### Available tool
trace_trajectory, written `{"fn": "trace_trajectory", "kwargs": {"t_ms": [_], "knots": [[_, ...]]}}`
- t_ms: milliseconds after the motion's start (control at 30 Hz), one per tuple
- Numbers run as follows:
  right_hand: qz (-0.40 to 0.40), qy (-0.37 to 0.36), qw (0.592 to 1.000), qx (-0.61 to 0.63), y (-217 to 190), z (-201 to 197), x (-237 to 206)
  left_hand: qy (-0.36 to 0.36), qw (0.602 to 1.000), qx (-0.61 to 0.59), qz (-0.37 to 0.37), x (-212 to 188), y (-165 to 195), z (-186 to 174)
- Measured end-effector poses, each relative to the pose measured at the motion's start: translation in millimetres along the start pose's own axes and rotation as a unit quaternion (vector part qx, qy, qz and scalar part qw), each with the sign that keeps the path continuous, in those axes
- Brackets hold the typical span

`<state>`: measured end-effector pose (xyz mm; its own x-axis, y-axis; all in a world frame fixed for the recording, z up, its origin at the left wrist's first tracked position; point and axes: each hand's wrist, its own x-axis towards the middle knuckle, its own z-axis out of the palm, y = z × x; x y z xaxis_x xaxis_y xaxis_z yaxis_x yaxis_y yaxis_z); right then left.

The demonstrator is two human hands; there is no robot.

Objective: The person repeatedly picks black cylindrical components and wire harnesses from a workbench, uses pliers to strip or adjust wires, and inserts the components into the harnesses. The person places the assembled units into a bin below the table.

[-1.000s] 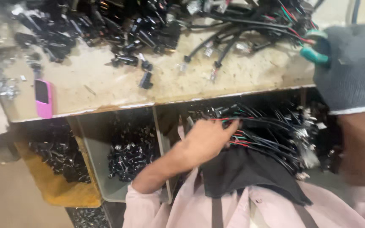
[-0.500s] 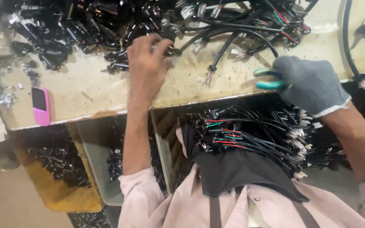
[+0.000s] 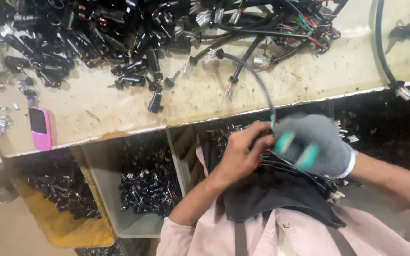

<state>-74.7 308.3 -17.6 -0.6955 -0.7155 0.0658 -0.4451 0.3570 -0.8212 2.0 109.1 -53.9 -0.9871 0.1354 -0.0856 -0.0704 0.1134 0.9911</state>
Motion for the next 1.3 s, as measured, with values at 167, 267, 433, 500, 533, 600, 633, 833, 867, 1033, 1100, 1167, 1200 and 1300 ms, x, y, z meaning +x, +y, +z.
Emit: {"fn": "trace_trajectory", "kwargs": {"t_ms": [167, 267, 433, 500, 533, 600, 633, 833, 867, 1033, 1100, 1167, 1200, 1300], "knots": [[0.015, 0.129, 0.985, 0.118, -13.9, 9.7, 3.3, 0.023, 0.999, -0.045, 0.01, -5.6, 2.9, -0.1], [0.121, 0.081, 0.933, 0.33, -15.2, 25.6, -14.6, 0.026, 0.995, -0.026, 0.096, -9.3, 2.5, 3.2], [0.158, 0.167, 0.829, 0.51, 3.3, 38.0, -24.2, -0.004, 0.993, 0.011, 0.114, -3.8, 17.4, 8.1], [0.136, 0.191, 0.885, 0.403, 17.6, 21.7, -7.4, -0.07, 0.992, 0.08, 0.062, -3.5, 26.9, 7.8], [0.088, 0.211, 0.938, 0.259, 25.9, 9.5, 5.5, -0.158, 0.964, 0.205, 0.054, -4.5, 31.3, 6.6], [-0.029, 0.231, 0.967, -0.106, 43.0, -18.7, 33.9, -0.312, 0.842, 0.44, 0.021, -6.3, 37.3, -0.4], [-0.068, 0.22, 0.939, -0.256, 50.3, -30.0, 46.8, -0.306, 0.84, 0.449, 0.005, -4.2, 37.7, -6.6], [0.043, 0.129, 0.926, -0.351, 43.6, -24.4, 42.6, -0.015, 0.79, 0.61, -0.059, 62.9, 8.8, -98.7], [0.045, 0.133, 0.922, -0.361, 38.2, -13.9, 35.3, 0.186, 0.722, 0.638, 0.195, 75.5, 1.3, -117.7], [0.084, 0.088, 0.954, -0.275, 28.1, -3.1, 20.7, 0.15, 0.76, 0.596, 0.211, 116.8, -21.9, -174.0], [0.097, 0.049, 0.951, -0.291, 31.4, -14.1, 29.6, 0.206, 0.905, 0.294, 0.229, 106.8, -18.2, -168.0], [0.079, 0.051, 0.96, -0.262, 33.0, -26.9, 37.9, 0.191, 0.957, -0.061, 0.209, 96.8, -11.6, -149.1], [0.068, 0.048, 0.966, -0.244, 32.5, -31.5, 41.1, 0.158, 0.961, -0.081, 0.212, 87.9, -8.6, -133.5], [0.141, 0.183, 0.973, 0.016, 22.3, -35.3, 38.3, 0.074, 0.972, -0.222, 0.02, 54.8, -6.5, -74.0]]}}
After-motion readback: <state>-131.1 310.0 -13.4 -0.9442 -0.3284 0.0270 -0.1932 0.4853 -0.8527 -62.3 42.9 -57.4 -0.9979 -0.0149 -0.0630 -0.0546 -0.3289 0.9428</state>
